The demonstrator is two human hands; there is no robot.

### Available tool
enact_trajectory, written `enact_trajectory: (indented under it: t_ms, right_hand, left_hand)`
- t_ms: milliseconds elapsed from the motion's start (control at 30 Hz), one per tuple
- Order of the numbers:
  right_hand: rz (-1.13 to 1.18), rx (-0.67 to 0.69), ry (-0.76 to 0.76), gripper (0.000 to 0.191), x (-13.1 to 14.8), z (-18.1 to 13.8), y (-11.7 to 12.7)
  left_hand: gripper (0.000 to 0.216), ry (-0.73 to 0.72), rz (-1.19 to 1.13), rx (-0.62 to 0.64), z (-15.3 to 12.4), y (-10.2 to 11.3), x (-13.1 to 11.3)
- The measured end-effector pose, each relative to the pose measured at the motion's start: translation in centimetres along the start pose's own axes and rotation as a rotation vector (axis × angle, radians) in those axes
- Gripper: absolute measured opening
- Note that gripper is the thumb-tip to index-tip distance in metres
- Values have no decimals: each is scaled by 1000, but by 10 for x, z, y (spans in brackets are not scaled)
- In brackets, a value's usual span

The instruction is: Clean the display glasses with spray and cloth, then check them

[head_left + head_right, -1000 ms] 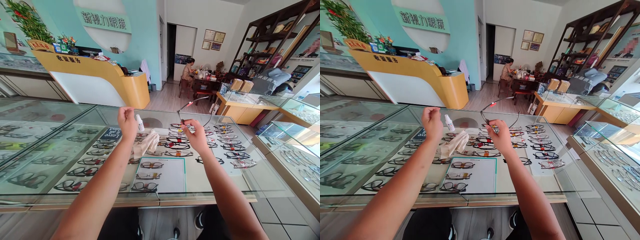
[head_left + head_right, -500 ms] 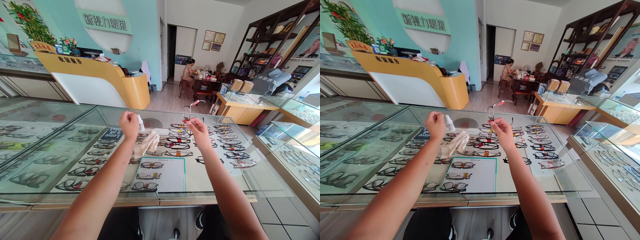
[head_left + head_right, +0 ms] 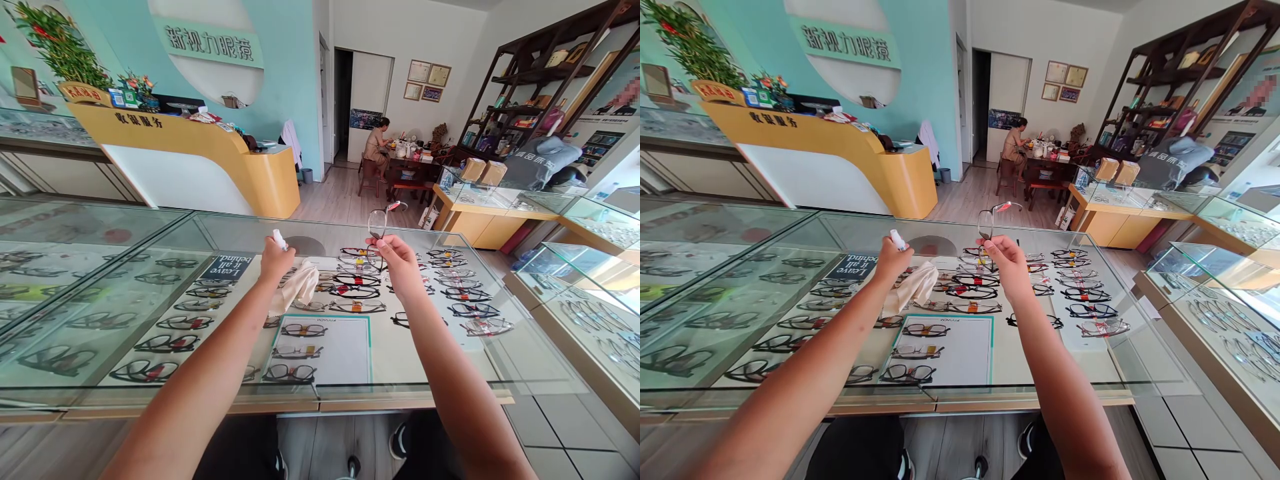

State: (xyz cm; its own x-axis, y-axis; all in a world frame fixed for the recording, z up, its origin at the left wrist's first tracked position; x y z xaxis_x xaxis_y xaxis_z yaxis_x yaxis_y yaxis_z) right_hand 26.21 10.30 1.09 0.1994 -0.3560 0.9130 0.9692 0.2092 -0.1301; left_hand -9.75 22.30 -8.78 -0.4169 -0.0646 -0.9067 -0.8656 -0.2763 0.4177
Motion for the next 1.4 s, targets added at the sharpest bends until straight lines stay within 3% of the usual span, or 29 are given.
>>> enact_trajectory:
  t_ms: [233, 367, 467, 633, 767, 867, 967, 1033, 1233, 1400]
  right_hand:
    - [203, 11, -33, 37, -4, 0, -1]
    - [309, 28, -35, 33, -3, 0, -4]
    - [349, 25, -45, 33, -2, -1, -6]
    - [360, 27, -57, 26, -2, -2, -9]
    - [363, 33, -75, 23, -2, -3, -13]
    - [334, 44, -94, 27, -1, -4, -19]
    - [297, 77, -109, 31, -2, -6, -26]
    - [258, 96, -122, 31, -5, -8, -29]
    - [160, 215, -160, 30, -15, -14, -51]
    - [123, 225, -199, 38, -18, -17, -59]
  left_hand:
    - [42, 58, -45, 29, 3, -5, 12]
    - [34, -22, -146, 33, -1, -4, -3]
    - [31, -113, -275, 104, -9, -10, -26]
    - [37, -211, -510, 375, -44, -32, -78]
    - [65, -215, -872, 859, -94, -60, -121]
    - [72, -214, -928, 984, -118, -63, -138]
    - [71, -227, -934, 988, -125, -64, -143]
    - [66, -268, -917, 926, -121, -65, -142]
    - [47, -406, -573, 513, -103, -54, -125]
    - [41, -483, -241, 502, -110, -55, -129]
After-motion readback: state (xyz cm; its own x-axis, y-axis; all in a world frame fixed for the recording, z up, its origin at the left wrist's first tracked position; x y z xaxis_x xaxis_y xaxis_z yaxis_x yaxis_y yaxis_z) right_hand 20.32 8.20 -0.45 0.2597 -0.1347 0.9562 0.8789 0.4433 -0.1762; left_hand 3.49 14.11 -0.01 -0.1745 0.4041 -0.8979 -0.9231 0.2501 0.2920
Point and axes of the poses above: each hand's wrist, its own z-axis towards the middle knuckle, its own y-axis out of the back of the hand, x = y × z, the point moved 9 cm from there along z, towards the middle knuckle, and after that the axes turned 12 degrees about x, right-handed, at the moved point
